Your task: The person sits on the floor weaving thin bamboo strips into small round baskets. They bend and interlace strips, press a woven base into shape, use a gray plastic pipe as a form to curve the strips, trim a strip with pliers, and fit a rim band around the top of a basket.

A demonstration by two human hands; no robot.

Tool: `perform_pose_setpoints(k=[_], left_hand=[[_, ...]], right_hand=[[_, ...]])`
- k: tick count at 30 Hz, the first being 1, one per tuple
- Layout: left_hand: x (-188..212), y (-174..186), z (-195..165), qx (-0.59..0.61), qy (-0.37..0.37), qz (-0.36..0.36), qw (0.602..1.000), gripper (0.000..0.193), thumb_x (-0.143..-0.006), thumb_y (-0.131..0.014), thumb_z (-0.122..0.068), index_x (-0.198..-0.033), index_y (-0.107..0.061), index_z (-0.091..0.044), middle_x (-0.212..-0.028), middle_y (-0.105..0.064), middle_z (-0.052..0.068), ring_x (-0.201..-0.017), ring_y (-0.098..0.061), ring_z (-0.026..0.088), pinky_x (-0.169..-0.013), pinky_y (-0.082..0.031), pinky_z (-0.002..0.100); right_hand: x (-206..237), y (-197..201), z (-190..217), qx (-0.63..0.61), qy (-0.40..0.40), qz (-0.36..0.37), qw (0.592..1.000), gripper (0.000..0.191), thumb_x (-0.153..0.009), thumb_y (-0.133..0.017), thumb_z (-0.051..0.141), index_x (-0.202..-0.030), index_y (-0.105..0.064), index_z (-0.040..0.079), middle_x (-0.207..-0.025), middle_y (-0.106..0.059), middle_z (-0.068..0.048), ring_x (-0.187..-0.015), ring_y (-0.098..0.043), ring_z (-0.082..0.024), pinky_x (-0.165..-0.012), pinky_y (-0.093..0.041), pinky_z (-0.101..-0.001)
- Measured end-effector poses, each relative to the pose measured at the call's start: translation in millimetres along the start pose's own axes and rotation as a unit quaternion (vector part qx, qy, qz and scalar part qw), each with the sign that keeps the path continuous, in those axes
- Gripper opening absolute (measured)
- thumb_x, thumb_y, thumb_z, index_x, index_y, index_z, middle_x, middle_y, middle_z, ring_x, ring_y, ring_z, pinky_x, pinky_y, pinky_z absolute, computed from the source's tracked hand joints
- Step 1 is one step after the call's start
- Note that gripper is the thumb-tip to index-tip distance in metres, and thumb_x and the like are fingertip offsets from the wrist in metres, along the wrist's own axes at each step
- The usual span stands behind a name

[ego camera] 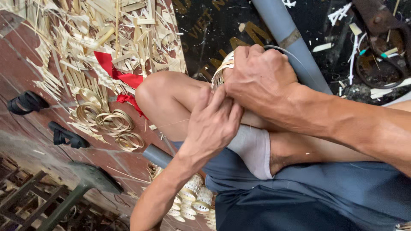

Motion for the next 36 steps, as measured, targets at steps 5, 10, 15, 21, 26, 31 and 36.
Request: perform_pose_setpoints(k=[5, 10, 15, 21, 26, 31, 36], left_hand=[[-15, -24, -18, 0.088, 0.143, 0.139, 0.976, 0.014, -0.081, -0.063, -0.020, -0.082, -0.071, -0.008, -0.089, -0.069, 0.013, -0.102, -0.060, 0.031, -0.088, -0.036, 0.052], [-16, -30, -19, 0.075, 0.153, 0.101, 0.980, 0.015, -0.081, -0.063, -0.019, -0.087, -0.071, -0.007, -0.097, -0.071, 0.011, -0.108, -0.061, 0.028, -0.088, -0.037, 0.051], [-15, -29, -16, 0.056, 0.132, 0.063, 0.988, 0.025, -0.080, -0.064, -0.019, -0.097, -0.071, -0.001, -0.109, -0.071, 0.014, -0.113, -0.062, 0.030, -0.087, -0.041, 0.048], [-12, -35, -15, 0.073, 0.135, 0.076, 0.985, 0.024, -0.079, -0.064, -0.016, -0.097, -0.073, -0.004, -0.100, -0.072, 0.014, -0.108, -0.064, 0.032, -0.091, -0.044, 0.053], [-11, -37, -13, 0.080, 0.126, 0.090, 0.985, 0.016, -0.081, -0.065, -0.015, -0.090, -0.073, -0.007, -0.091, -0.072, 0.014, -0.104, -0.067, 0.032, -0.091, -0.050, 0.049], [-12, -31, -12, 0.108, 0.109, 0.076, 0.985, 0.013, -0.080, -0.063, -0.011, -0.090, -0.070, -0.004, -0.092, -0.071, 0.013, -0.100, -0.068, 0.032, -0.087, -0.051, 0.048], [-12, -23, -8, 0.144, 0.091, 0.057, 0.984, 0.011, -0.089, -0.062, -0.010, -0.096, -0.066, -0.002, -0.100, -0.071, 0.013, -0.103, -0.068, 0.031, -0.087, -0.053, 0.046]], right_hand=[[12, -10, 4, -0.014, -0.017, -0.074, 0.997, 0.016, -0.077, -0.069, 0.027, -0.078, -0.074, 0.011, -0.085, -0.061, -0.011, -0.079, -0.063, -0.025, -0.060, -0.047, -0.0349], [17, -13, -2, -0.049, 0.010, -0.096, 0.994, 0.017, -0.080, -0.069, 0.028, -0.080, -0.074, 0.012, -0.084, -0.061, -0.010, -0.082, -0.062, -0.026, -0.069, -0.047, -0.0373], [19, -9, -7, -0.059, 0.015, -0.102, 0.993, 0.015, -0.079, -0.067, 0.025, -0.080, -0.074, 0.012, -0.089, -0.062, -0.012, -0.084, -0.062, -0.026, -0.074, -0.047, -0.0382], [21, -4, -3, -0.070, -0.008, -0.099, 0.993, 0.017, -0.079, -0.067, 0.027, -0.078, -0.076, 0.012, -0.098, -0.065, -0.009, -0.094, -0.062, -0.026, -0.076, -0.045, -0.0449], [19, -3, 3, -0.012, -0.019, -0.062, 0.998, 0.019, -0.077, -0.067, 0.029, -0.076, -0.078, 0.014, -0.094, -0.065, -0.010, -0.092, -0.062, -0.027, -0.075, -0.045, -0.0491], [16, 2, -4, -0.059, -0.028, 0.007, 0.998, 0.019, -0.076, -0.070, 0.025, -0.085, -0.079, 0.010, -0.096, -0.066, -0.010, -0.093, -0.062, -0.029, -0.070, -0.044, -0.0462], [5, 10, -15, -0.085, -0.017, 0.099, 0.991, 0.021, -0.072, -0.073, 0.024, -0.085, -0.078, 0.009, -0.091, -0.069, -0.018, -0.082, -0.070, -0.031, -0.060, -0.056, -0.0438]])
Point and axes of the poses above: each hand's wrist, its own x-axis away from the middle knuckle, its own y-axis out of the back of the hand, z = x × y, the point moved 1 cm from there along -x, towards the middle knuckle
